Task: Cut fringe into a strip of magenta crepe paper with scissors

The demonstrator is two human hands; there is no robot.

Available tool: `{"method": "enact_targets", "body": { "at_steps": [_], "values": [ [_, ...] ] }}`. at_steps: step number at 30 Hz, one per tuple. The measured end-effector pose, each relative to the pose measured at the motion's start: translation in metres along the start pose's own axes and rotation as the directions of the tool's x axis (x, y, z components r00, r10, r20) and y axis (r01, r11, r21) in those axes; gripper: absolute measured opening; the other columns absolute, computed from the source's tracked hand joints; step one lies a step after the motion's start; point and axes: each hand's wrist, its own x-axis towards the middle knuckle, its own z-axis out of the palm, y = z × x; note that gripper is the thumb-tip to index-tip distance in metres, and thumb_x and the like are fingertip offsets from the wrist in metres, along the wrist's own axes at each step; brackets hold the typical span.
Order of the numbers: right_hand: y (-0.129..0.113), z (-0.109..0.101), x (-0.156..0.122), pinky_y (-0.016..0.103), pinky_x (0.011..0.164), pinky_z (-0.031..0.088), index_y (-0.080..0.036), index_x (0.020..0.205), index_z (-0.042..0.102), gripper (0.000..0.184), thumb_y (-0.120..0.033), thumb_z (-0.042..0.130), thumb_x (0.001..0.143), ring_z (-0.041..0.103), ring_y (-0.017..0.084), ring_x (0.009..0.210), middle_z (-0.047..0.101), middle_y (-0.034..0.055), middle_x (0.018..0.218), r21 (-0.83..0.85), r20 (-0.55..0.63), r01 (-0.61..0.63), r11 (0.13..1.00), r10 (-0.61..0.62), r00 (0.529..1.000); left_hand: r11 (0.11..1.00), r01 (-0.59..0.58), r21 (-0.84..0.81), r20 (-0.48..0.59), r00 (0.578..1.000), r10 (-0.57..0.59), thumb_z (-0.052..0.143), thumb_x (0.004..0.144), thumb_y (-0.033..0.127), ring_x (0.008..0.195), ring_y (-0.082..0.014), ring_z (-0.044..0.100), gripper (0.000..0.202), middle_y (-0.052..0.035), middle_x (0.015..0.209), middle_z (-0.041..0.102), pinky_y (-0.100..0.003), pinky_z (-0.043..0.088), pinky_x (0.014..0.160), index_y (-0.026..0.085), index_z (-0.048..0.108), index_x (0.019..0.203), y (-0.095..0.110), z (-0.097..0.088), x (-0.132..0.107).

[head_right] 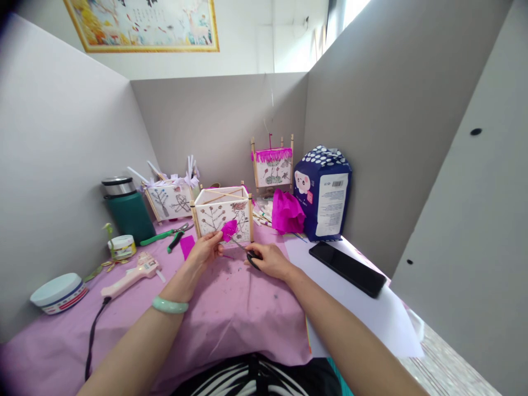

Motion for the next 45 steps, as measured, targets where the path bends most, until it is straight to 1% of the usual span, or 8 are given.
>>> {"method": "enact_targets", "body": {
  "at_steps": [3, 6, 12, 16, 18, 27, 37, 45],
  "values": [
    [0.0006, -0.0004, 0.0001, 0.021, 0.055, 0.033, -0.019, 0.106, 0.066, 0.033, -0.039, 0.063, 0.081, 0.048, 0.011, 0.058, 0.059, -0.0019, 0.066, -0.014, -0.003, 0.021, 1.0, -0.021, 1.0, 0.999, 0.021, -0.027, 0.005, 1.0, -0.021, 0.061, 0.083, 0.013, 0.041, -0.0097, 0.057, 0.012, 0.0018, 0.049, 0.056, -0.018, 0.047, 0.041, 0.013, 0.054, 0.074, 0.0008, 0.0007, 0.0002],
    [0.0017, -0.0007, 0.0003, 0.021, 0.056, 0.033, -0.019, 0.106, 0.067, 0.032, -0.038, 0.063, 0.08, 0.05, 0.011, 0.058, 0.061, -0.0013, 0.067, -0.036, -0.019, 0.033, 0.999, -0.033, 0.999, 0.998, 0.035, -0.044, -0.008, 0.999, -0.036, 0.063, 0.082, 0.012, 0.049, -0.0124, 0.064, 0.011, -0.0024, 0.055, 0.062, -0.02, 0.053, 0.049, 0.012, 0.055, 0.074, 0.0018, 0.0019, -0.0003],
    [0.0027, -0.0007, 0.0005, 0.021, 0.057, 0.034, -0.019, 0.105, 0.067, 0.031, -0.036, 0.064, 0.08, 0.051, 0.011, 0.058, 0.062, -0.0011, 0.068, -0.053, -0.026, 0.042, 0.998, -0.043, 0.999, 0.999, 0.03, -0.025, 0.0, 1.0, -0.03, 0.062, 0.084, 0.012, 0.042, -0.0108, 0.06, 0.01, -0.0005, 0.05, 0.06, -0.019, 0.051, 0.044, 0.012, 0.057, 0.075, 0.0019, 0.0019, -0.0008],
    [0.0022, -0.0007, 0.0007, 0.021, 0.057, 0.034, -0.02, 0.106, 0.067, 0.031, -0.037, 0.063, 0.08, 0.051, 0.011, 0.059, 0.062, -0.0008, 0.069, -0.03, -0.027, 0.048, 0.998, -0.049, 0.998, 0.997, 0.043, -0.069, -0.029, 0.999, -0.045, 0.061, 0.083, 0.008, 0.057, -0.0141, 0.068, 0.01, -0.0058, 0.061, 0.067, -0.02, 0.056, 0.054, 0.011, 0.056, 0.075, 0.003, 0.0035, -0.0009],
    [0.0018, -0.0007, 0.0007, 0.021, 0.057, 0.034, -0.019, 0.106, 0.067, 0.032, -0.038, 0.063, 0.08, 0.05, 0.011, 0.059, 0.062, -0.0008, 0.068, -0.029, -0.023, 0.043, 0.999, -0.044, 0.999, 0.996, 0.044, -0.08, -0.034, 0.998, -0.047, 0.062, 0.083, 0.008, 0.061, -0.0154, 0.07, 0.011, -0.0071, 0.064, 0.068, -0.02, 0.056, 0.056, 0.011, 0.055, 0.075, 0.0034, 0.004, -0.0008],
    [0.0014, -0.0002, -0.0006, 0.022, 0.057, 0.036, -0.018, 0.109, 0.066, 0.037, -0.04, 0.064, 0.079, 0.051, 0.012, 0.061, 0.063, 0.0003, 0.071, -0.009, -0.012, 0.021, 1.0, -0.021, 1.0, 0.998, 0.017, -0.056, -0.014, 1.0, -0.017, 0.062, 0.083, 0.01, 0.06, -0.016, 0.07, 0.01, -0.0048, 0.062, 0.067, -0.021, 0.057, 0.056, 0.013, 0.054, 0.077, 0.0007, 0.002, 0.0009],
    [0.0, 0.0016, -0.0004, 0.022, 0.057, 0.036, -0.018, 0.108, 0.065, 0.038, -0.04, 0.065, 0.078, 0.05, 0.012, 0.06, 0.062, 0.0002, 0.071, 0.025, -0.014, -0.001, 1.0, 0.002, 1.0, 1.0, 0.031, -0.002, 0.004, 0.999, -0.031, 0.061, 0.084, 0.012, 0.061, -0.0165, 0.07, 0.007, -0.009, 0.065, 0.069, -0.022, 0.057, 0.057, 0.011, 0.055, 0.08, -0.0017, 0.0031, 0.0003],
    [-0.0009, 0.0012, -0.0008, 0.022, 0.057, 0.035, -0.018, 0.107, 0.065, 0.036, -0.04, 0.063, 0.079, 0.049, 0.012, 0.059, 0.06, -0.0008, 0.069, 0.03, -0.007, -0.008, 1.0, 0.008, 1.0, 0.999, 0.032, -0.008, 0.009, 0.999, -0.032, 0.056, 0.087, 0.01, 0.061, -0.0158, 0.07, 0.007, -0.0086, 0.065, 0.069, -0.023, 0.057, 0.057, 0.011, 0.055, 0.08, -0.0009, 0.0044, -0.0003]
  ]
}}
